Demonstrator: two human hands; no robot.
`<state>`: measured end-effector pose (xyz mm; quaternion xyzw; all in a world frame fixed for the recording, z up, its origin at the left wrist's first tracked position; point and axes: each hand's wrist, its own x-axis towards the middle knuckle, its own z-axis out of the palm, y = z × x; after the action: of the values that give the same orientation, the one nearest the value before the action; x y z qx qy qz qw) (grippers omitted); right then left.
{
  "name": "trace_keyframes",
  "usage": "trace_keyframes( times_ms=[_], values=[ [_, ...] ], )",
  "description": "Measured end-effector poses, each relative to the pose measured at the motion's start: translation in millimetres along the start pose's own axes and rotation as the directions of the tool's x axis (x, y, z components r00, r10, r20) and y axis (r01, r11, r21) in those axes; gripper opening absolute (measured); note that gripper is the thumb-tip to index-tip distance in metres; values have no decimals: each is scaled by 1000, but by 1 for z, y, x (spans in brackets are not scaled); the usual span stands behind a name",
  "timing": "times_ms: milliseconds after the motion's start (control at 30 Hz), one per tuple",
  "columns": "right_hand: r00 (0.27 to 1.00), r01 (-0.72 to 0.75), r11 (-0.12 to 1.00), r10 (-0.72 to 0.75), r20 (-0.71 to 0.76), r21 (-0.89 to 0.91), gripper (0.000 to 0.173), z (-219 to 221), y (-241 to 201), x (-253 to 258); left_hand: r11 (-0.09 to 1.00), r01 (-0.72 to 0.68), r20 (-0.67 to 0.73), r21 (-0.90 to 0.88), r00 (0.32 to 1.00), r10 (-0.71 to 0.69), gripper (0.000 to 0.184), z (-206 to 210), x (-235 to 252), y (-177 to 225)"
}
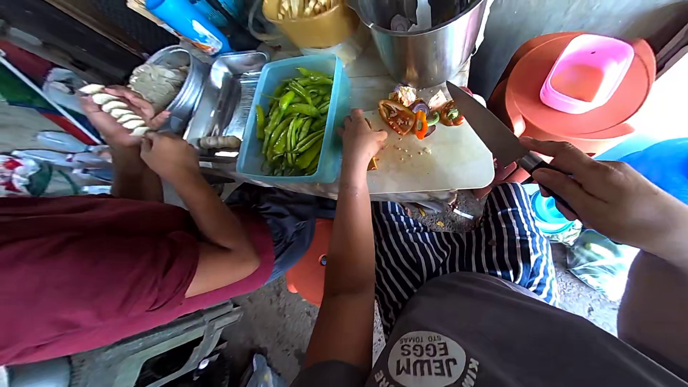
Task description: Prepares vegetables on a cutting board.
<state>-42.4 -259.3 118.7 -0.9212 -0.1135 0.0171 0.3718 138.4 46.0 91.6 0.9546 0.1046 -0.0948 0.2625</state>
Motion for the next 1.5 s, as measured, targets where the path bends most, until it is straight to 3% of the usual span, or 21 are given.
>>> trace_keyframes(
  times_ms=[233, 400, 533, 600, 733, 867, 1000, 1133, 1167, 1200, 1300, 1400, 1500],
  values=[
    [999, 15, 997, -12, -43, 71, 45, 3, 5, -9, 974, -28, -164, 226, 984, 66, 67, 20, -3, 4],
    [992, -1, 995, 14, -125, 102, 44, -2, 13, -20, 970, -217, -329, -108, 929, 172, 58, -26, 3, 19],
    [985, -29, 991, 51, -165, 133, 44, -3, 11, -26, 804, -488, -494, -340, 820, 288, 57, -72, 20, 86],
    [983, -27, 989, 52, -177, 142, 44, -2, 11, -29, 721, -540, -526, -435, 802, 283, 54, -81, 45, 126],
    [977, -25, 988, 57, -204, 152, 44, -6, 14, -43, 788, -434, -503, -437, 844, 185, 56, -76, 109, 172],
    [963, -100, 983, 134, -234, 152, 45, -11, 21, -59, 812, -331, -273, -481, 937, 220, 56, -72, 127, 178],
    [952, -137, 979, 173, -252, 152, 46, -14, 24, -62, 796, -425, -244, -431, 904, 350, 50, -91, 99, 172],
    [955, -140, 975, 179, -238, 171, 44, -13, 26, -56, 782, -606, -422, -146, 753, 505, 18, -102, 83, 134],
    [955, -132, 975, 173, -240, 177, 44, -13, 26, -53, 819, -571, -371, -55, 773, 514, 23, -104, 62, 118],
    [955, -122, 976, 165, -245, 180, 44, -12, 25, -50, 868, -497, -246, 10, 840, 484, 31, -105, 33, 103],
    [961, -103, 982, 139, -238, 158, 45, -9, 20, -41, 953, -283, 46, 107, 959, 280, 43, -77, 2, 59],
    [969, -61, 989, 91, -230, 131, 45, -5, 12, -34, 980, -143, 155, 138, 980, 122, 50, -37, 23, 27],
    [978, -46, 991, 71, -196, 128, 45, 1, 3, -31, 985, -174, 140, -22, 975, 175, 46, -14, 42, 6]
  ],
)
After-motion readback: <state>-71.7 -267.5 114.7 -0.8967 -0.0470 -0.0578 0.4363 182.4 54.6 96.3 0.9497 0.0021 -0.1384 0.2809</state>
